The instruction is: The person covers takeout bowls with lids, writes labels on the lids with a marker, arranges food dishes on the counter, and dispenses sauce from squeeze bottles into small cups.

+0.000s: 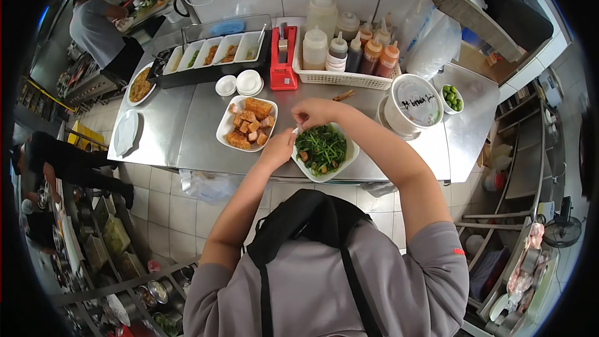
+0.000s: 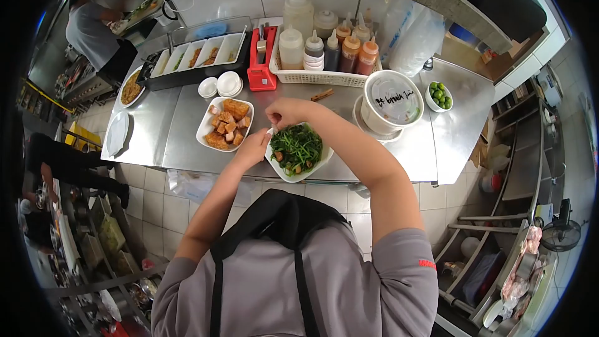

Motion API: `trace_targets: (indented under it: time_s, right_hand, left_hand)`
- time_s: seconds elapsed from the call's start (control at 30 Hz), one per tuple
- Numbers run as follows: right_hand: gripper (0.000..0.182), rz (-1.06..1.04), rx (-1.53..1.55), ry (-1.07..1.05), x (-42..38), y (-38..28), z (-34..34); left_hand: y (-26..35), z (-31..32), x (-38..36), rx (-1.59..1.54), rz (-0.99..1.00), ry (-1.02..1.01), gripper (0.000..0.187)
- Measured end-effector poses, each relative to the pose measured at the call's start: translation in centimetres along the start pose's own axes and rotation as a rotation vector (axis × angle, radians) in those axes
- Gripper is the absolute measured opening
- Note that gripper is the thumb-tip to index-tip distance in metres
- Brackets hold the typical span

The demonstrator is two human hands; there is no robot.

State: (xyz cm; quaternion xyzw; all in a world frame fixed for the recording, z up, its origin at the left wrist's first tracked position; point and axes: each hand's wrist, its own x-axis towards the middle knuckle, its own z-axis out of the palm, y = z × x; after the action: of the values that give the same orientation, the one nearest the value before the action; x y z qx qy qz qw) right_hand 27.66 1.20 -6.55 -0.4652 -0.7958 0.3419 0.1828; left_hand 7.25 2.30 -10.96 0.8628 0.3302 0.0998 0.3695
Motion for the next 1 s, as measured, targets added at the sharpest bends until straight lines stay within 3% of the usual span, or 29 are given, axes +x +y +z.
trace_targets:
  time_s: [0.13, 0.5, 0.73, 1.0]
  right_hand:
    - [0.017, 0.043, -0.085, 0.105, -1.7, 0.8, -0.4]
    - [0.016, 0.306, -0.007, 0.476, -5.9, 1.7, 1.3]
    - [0.014, 0.527, 0.099, 0.585, -9.1, -1.5, 2.5]
    - [0.012, 0.563, 0.058, 0.758, -13.6, -4.5, 4.9]
  left_hand:
    - [0.1, 0.2, -0.4, 0.096, 0.087, 0.083, 0.025]
    - [1.0, 1.1, -2.3, 0.060, 0.023, 0.207, 0.021]
    - [2.0, 1.2, -2.8, 0.063, -0.022, 0.275, 0.019]
    - [2.3, 1.6, -3.3, 0.025, -0.132, 0.264, 0.023]
